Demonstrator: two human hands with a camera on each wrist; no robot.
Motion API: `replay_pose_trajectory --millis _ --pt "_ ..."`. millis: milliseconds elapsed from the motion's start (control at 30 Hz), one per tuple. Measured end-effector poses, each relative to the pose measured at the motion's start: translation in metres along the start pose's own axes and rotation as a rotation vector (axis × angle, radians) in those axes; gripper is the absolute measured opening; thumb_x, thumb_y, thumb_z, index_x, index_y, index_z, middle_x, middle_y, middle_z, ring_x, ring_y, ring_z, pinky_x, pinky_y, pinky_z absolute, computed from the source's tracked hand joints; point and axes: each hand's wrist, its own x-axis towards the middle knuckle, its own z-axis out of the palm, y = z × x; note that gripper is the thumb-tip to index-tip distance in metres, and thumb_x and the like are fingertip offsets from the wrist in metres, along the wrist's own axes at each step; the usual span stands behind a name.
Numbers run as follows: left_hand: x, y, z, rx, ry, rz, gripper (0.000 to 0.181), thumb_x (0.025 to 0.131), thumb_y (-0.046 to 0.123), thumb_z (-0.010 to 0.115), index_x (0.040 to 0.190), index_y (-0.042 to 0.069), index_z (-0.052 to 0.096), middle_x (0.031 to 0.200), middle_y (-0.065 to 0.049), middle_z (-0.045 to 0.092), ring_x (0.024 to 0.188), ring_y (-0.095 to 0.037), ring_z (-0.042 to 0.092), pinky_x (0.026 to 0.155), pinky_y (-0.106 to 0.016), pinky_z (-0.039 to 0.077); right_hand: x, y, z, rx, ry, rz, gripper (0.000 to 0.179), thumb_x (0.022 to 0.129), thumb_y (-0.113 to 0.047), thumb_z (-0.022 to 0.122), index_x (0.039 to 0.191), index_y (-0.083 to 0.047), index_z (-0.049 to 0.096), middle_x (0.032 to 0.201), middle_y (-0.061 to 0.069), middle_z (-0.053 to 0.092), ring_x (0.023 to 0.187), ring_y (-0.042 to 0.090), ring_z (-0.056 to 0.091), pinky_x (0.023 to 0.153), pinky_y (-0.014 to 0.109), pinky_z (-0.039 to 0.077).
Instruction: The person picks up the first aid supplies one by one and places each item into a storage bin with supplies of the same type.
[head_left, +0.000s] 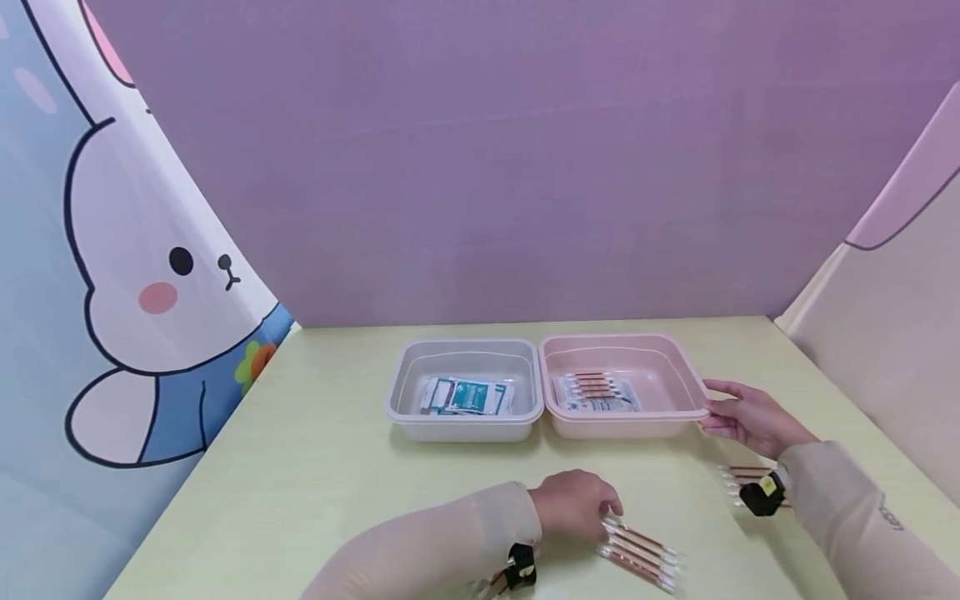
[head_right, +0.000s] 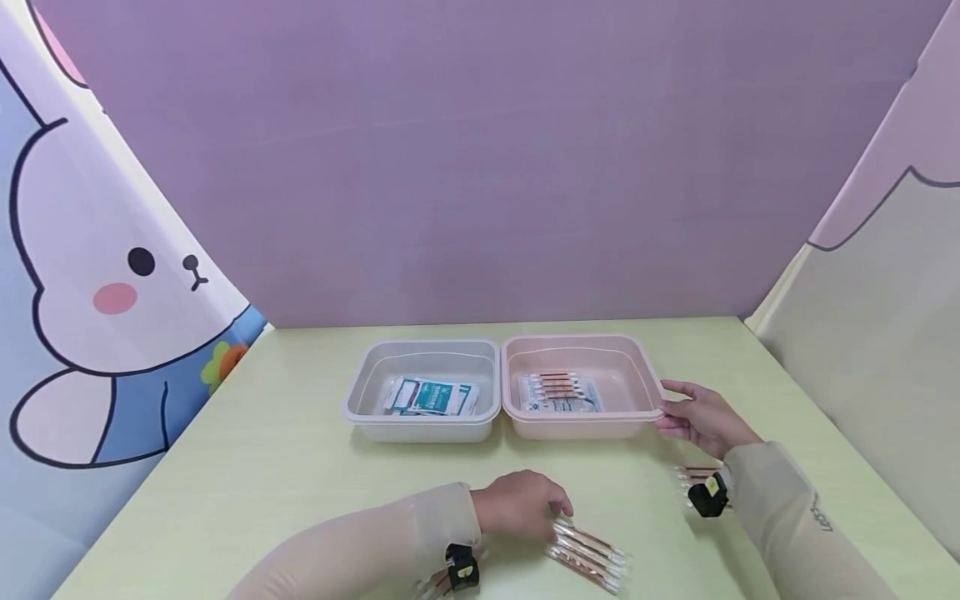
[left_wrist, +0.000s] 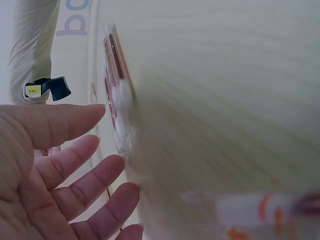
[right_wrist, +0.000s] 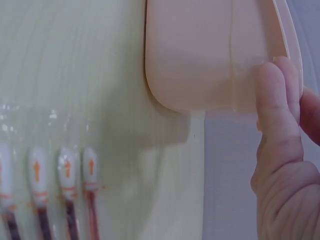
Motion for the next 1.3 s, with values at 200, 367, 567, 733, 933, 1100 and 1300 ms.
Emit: replay_pose_trajectory --millis 200,367,567,733,933,1100,1300 --pt "0.006 -0.001 0.003 0.018 -0.008 0.007 0.035 0.073 0.016 0.079 0.105 0.028 0.071 0.079 0.015 0.054 0.074 0.002 0.048 0.063 -0.018 0.038 0.0 0.0 0.0 -0.007 -0.002 -0.004 0.037 0.095 0.006 0.048 0.13 0.001 0.037 0.086 0.015 0.065 0.069 0.018 0.069 0.069 0.03 0.055" --pt "0.01 0.001 0.008 0.064 -0.032 0.023 0.028 0.075 0.022 0.081 0.1 0.03 0.072 0.078 0.015 0.055 0.074 0.002 0.048 0.06 -0.019 0.037 -0.001 0.001 -0.001 -0.026 -0.019 -0.005 0.048 0.096 0.005 0.049 0.137 0.01 0.025 0.087 0.015 0.065 0.07 0.018 0.069 0.071 0.029 0.055" --pt "0.013 0.006 0.003 0.122 -0.085 0.002 0.016 0.078 0.027 0.079 0.091 0.029 0.07 0.089 0.019 0.059 0.078 0.001 0.049 0.063 -0.022 0.037 -0.001 0.001 -0.002 -0.023 -0.023 -0.014 0.035 0.096 0.004 0.05 0.129 0.0 0.039 0.086 0.015 0.066 0.07 0.018 0.069 0.07 0.029 0.055" --pt "0.012 0.007 0.002 0.147 -0.13 -0.019 0.014 0.08 0.027 0.077 0.074 0.025 0.064 0.072 0.017 0.053 0.064 -0.003 0.046 0.059 -0.023 0.036 -0.002 -0.001 -0.002 -0.029 -0.021 -0.008 0.051 0.096 0.004 0.05 0.138 0.011 0.022 0.086 0.014 0.066 0.07 0.018 0.069 0.07 0.029 0.055" --pt "0.007 0.003 0.0 0.137 -0.151 -0.001 0.018 0.081 0.024 0.075 0.07 0.023 0.061 0.069 0.015 0.051 0.062 -0.004 0.045 0.057 -0.023 0.036 -0.004 0.003 -0.001 -0.042 -0.036 0.005 0.06 0.097 0.004 0.047 0.14 0.017 0.007 0.086 0.013 0.066 0.071 0.018 0.069 0.071 0.03 0.055" --pt "0.006 0.002 -0.008 0.123 -0.158 0.018 0.018 0.079 0.013 0.074 0.071 0.022 0.061 0.07 0.014 0.052 0.062 -0.005 0.046 0.056 -0.022 0.036 -0.003 0.001 -0.001 -0.048 -0.026 0.004 0.05 0.097 0.005 0.046 0.137 0.016 0.018 0.085 0.013 0.066 0.07 0.018 0.069 0.07 0.03 0.055" --pt "0.006 0.001 -0.009 0.112 -0.146 -0.011 0.018 0.074 0.01 0.077 0.072 0.023 0.064 0.07 0.015 0.053 0.063 -0.004 0.046 0.058 -0.022 0.036 -0.002 -0.002 0.0 -0.058 -0.04 0.005 0.063 0.097 0.005 0.046 0.14 0.017 0.002 0.085 0.013 0.066 0.07 0.018 0.069 0.07 0.03 0.055"
